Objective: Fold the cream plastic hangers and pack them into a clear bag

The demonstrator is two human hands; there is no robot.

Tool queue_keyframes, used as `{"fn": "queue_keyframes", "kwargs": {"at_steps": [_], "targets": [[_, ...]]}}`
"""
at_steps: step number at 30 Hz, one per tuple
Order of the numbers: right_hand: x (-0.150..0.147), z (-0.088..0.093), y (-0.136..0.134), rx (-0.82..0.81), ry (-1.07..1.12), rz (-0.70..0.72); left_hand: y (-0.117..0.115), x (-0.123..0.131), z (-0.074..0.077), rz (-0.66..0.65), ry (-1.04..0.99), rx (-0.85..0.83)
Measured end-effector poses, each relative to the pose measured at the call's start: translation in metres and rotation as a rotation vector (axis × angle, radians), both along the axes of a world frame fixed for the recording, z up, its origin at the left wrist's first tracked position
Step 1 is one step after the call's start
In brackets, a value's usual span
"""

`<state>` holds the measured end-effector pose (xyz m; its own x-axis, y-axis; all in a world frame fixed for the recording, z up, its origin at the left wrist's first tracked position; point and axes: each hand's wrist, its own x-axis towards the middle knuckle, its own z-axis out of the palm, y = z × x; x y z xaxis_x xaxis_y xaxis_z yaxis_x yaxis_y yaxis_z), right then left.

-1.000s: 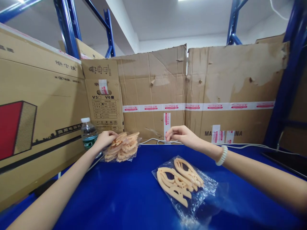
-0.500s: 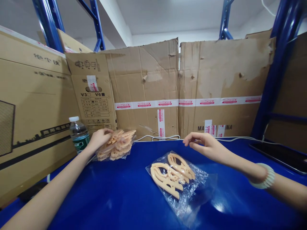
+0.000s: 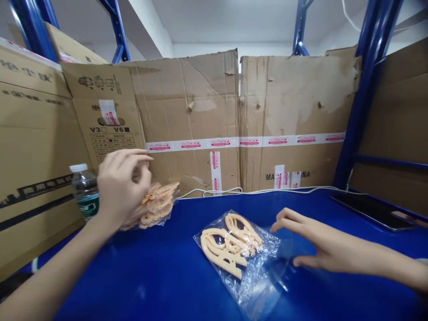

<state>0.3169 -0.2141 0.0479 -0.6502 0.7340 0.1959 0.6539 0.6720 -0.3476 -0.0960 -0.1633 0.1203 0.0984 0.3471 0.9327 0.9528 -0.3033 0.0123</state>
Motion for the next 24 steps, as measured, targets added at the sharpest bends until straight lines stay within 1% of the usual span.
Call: {"fn": "queue_keyframes", "kwargs": {"at_steps": [1,2,3,4,5,6,8,11,13,15,17,19,21,23,24], "targets": [[-0.001,-0.005,0.0,0.019,-0.016,0.006,-0.009,0.019,-0.003,-0.18,0.082,0.102],[-0.003,-0.01,0.0,0.031,-0.027,0.018,-0.016,0.038,-0.009,-0.371,0.201,0.062],[-0.006,-0.014,0.001,0.033,-0.031,0.037,-0.021,0.056,-0.016,-0.546,0.359,-0.087],[-0.008,-0.017,0.002,0.03,-0.023,0.062,-0.022,0.071,-0.026,-0.69,0.526,-0.263],[-0.011,-0.019,0.003,0.023,-0.004,0.087,-0.02,0.084,-0.036,-0.791,0.637,-0.426],[-0.013,-0.02,0.004,0.016,0.026,0.109,-0.016,0.093,-0.047,-0.858,0.673,-0.537],[-0.016,-0.019,0.009,0.003,0.09,0.138,-0.003,0.103,-0.067,-0.95,0.69,-0.685],[-0.022,-0.013,0.024,0.003,0.147,0.168,0.014,0.105,-0.089,-0.967,0.667,-0.79],[-0.027,-0.009,0.04,0.015,0.134,0.197,0.016,0.105,-0.099,-0.949,0.638,-0.823],[-0.035,-0.006,0.059,0.012,0.075,0.241,0.009,0.108,-0.106,-0.879,0.581,-0.861],[-0.044,-0.004,0.079,0.011,0.032,0.281,-0.005,0.112,-0.111,-0.764,0.504,-0.913],[-0.054,0.0,0.097,0.016,0.0,0.322,-0.02,0.115,-0.112,-0.659,0.413,-0.963],[-0.065,0.003,0.112,0.014,-0.041,0.379,-0.03,0.114,-0.108,-0.589,0.315,-1.002],[-0.076,0.007,0.124,0.006,-0.088,0.446,-0.027,0.11,-0.099,-0.519,0.199,-1.029],[-0.082,0.008,0.128,0.007,-0.109,0.474,-0.02,0.108,-0.094,-0.482,0.149,-1.037]]}}
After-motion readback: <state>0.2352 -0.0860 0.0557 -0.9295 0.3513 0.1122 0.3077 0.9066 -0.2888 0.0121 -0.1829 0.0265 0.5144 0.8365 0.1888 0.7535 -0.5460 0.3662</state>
